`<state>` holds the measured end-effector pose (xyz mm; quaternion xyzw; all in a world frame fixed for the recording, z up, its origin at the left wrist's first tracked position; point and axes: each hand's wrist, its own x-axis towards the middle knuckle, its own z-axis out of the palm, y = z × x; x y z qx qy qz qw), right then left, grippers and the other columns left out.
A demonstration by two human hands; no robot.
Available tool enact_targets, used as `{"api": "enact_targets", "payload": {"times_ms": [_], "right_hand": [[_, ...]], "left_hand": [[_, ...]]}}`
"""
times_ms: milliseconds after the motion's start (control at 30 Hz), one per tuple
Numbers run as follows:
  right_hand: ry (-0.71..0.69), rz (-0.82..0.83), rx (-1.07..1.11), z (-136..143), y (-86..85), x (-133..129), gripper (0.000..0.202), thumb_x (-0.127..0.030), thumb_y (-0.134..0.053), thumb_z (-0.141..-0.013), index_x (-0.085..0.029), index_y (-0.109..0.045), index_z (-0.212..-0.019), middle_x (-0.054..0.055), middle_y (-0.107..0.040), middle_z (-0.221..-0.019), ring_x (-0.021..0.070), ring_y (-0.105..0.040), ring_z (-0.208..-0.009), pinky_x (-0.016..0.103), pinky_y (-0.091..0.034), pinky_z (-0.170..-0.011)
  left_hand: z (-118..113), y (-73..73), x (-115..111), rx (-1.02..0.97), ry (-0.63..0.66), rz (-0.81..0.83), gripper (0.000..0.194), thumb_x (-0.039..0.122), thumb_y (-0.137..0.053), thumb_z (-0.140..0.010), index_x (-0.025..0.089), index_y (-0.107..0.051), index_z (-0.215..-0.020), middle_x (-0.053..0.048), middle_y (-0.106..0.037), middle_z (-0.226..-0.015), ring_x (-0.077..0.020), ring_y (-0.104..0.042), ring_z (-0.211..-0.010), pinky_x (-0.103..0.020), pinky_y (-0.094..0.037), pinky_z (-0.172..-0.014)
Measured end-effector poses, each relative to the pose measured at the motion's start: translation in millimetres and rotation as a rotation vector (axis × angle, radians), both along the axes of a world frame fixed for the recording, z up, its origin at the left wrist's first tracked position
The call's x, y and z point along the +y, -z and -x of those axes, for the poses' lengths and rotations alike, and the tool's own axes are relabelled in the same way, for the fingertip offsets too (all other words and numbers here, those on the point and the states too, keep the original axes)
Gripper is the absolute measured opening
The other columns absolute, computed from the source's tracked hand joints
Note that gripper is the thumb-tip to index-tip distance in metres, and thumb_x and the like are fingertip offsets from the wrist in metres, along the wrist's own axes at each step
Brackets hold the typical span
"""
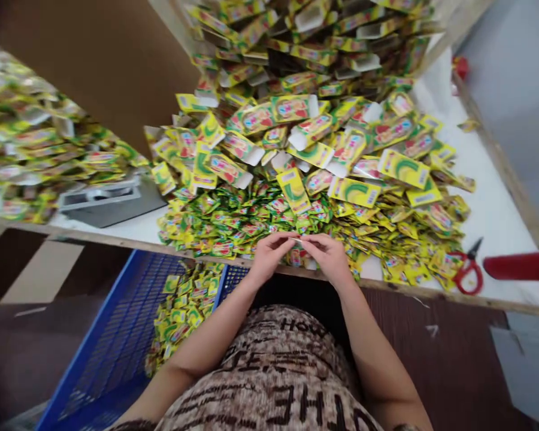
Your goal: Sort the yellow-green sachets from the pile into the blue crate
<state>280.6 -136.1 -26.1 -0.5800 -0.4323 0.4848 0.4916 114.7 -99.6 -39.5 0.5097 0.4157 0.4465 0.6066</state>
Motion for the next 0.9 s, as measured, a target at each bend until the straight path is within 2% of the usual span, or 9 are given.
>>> {"api": "enact_targets", "payload": {"times_ms": [100,200,367,500,600,700,767,833,900], "right_hand": [[0.024,0.011,0.043,0,3.7,-1,0.03,-0.04,-0.08,-0.067,-0.019,-0.077,-0.089,0.004,-0.073,-0.08,0.0146,-0.065,-0.064,0.028,-0.058,-0.06],[0.066,-0.021,0.029,3,5.5,-1,0.029,-0.043,-0.079,-0.068,-0.019,-0.077,-0.084,0.005,-0.072,-0.078,0.0154,-0.065,-0.064,0.029,-0.057,-0.06],[0.043,-0.2,-0.175,2,3.2,-1,0.02,-0.041,-0.075,-0.075,-0.022,-0.077,-0.08,0.007,-0.071,-0.082,0.0194,-0.066,-0.079,0.034,-0.057,-0.07],[0.047,-0.358,-0.375,8,13.8,-12,0.013,-0.032,-0.064,-0.087,-0.025,-0.075,-0.087,0.006,-0.069,-0.093,0.0191,-0.065,-0.089,0.037,-0.055,-0.082],[0.103,-0.417,-0.497,20,25.3,-27,0.017,-0.027,-0.056,-0.092,-0.027,-0.073,-0.094,0.008,-0.065,-0.105,0.0194,-0.063,-0.097,0.038,-0.053,-0.087],[0.073,-0.44,-0.535,16,24.9,-39,0.021,-0.025,-0.053,-0.093,-0.028,-0.072,-0.102,0.008,-0.063,-0.111,0.0192,-0.062,-0.098,0.038,-0.053,-0.087],[0.086,-0.397,-0.576,-3,17.9,-41,0.024,-0.026,-0.049,-0.095,-0.027,-0.071,-0.106,0.008,-0.065,-0.109,0.0195,-0.062,-0.098,0.038,-0.053,-0.086],[0.192,-0.279,-0.678,-31,10.1,-37,0.025,-0.03,-0.049,-0.095,-0.024,-0.07,-0.106,0.008,-0.067,-0.1,0.0212,-0.062,-0.093,0.039,-0.052,-0.083],[0.207,-0.129,-0.864,-55,5.6,-30,0.026,-0.039,-0.056,-0.091,-0.02,-0.071,-0.101,0.01,-0.065,-0.093,0.0242,-0.059,-0.09,0.041,-0.05,-0.082]], "left_hand": [[-2,4.4,2,0.048,0.029,-0.042,0.025,0.034,-0.072,-0.078,0.017,-0.075,-0.097,-0.008,-0.075,-0.099,-0.0183,-0.068,-0.09,-0.033,-0.053,-0.087],[-2,6.4,4,0.135,0.018,-0.134,0.022,0.036,-0.069,-0.081,0.017,-0.074,-0.09,-0.007,-0.074,-0.091,-0.0171,-0.068,-0.085,-0.031,-0.054,-0.082],[2,8.8,9,0.23,0.053,-0.405,0.019,0.037,-0.072,-0.079,0.018,-0.072,-0.081,-0.007,-0.073,-0.085,-0.0183,-0.068,-0.084,-0.035,-0.055,-0.083],[10,10.6,8,0.284,0.127,-0.537,0.015,0.034,-0.07,-0.082,0.021,-0.073,-0.087,-0.009,-0.074,-0.097,-0.02,-0.069,-0.092,-0.039,-0.056,-0.086],[15,15.8,2,0.305,0.173,-0.568,0.013,0.032,-0.067,-0.084,0.021,-0.072,-0.089,-0.009,-0.074,-0.102,-0.0201,-0.069,-0.096,-0.04,-0.056,-0.087],[13,22.7,-4,0.329,0.212,-0.565,0.014,0.03,-0.066,-0.085,0.021,-0.071,-0.095,-0.009,-0.074,-0.1,-0.0199,-0.069,-0.096,-0.039,-0.055,-0.087],[12,22.5,-6,0.339,0.174,-0.512,0.018,0.03,-0.067,-0.084,0.021,-0.07,-0.1,-0.008,-0.073,-0.099,-0.0198,-0.068,-0.095,-0.037,-0.055,-0.087],[18,15.5,-8,0.316,0.035,-0.411,0.022,0.031,-0.068,-0.083,0.021,-0.069,-0.103,-0.007,-0.073,-0.1,-0.0183,-0.069,-0.089,-0.034,-0.056,-0.083],[37,3.8,-10,0.275,-0.129,-0.308,0.025,0.032,-0.068,-0.082,0.021,-0.069,-0.104,-0.006,-0.072,-0.101,-0.0164,-0.068,-0.083,-0.03,-0.056,-0.078]]}}
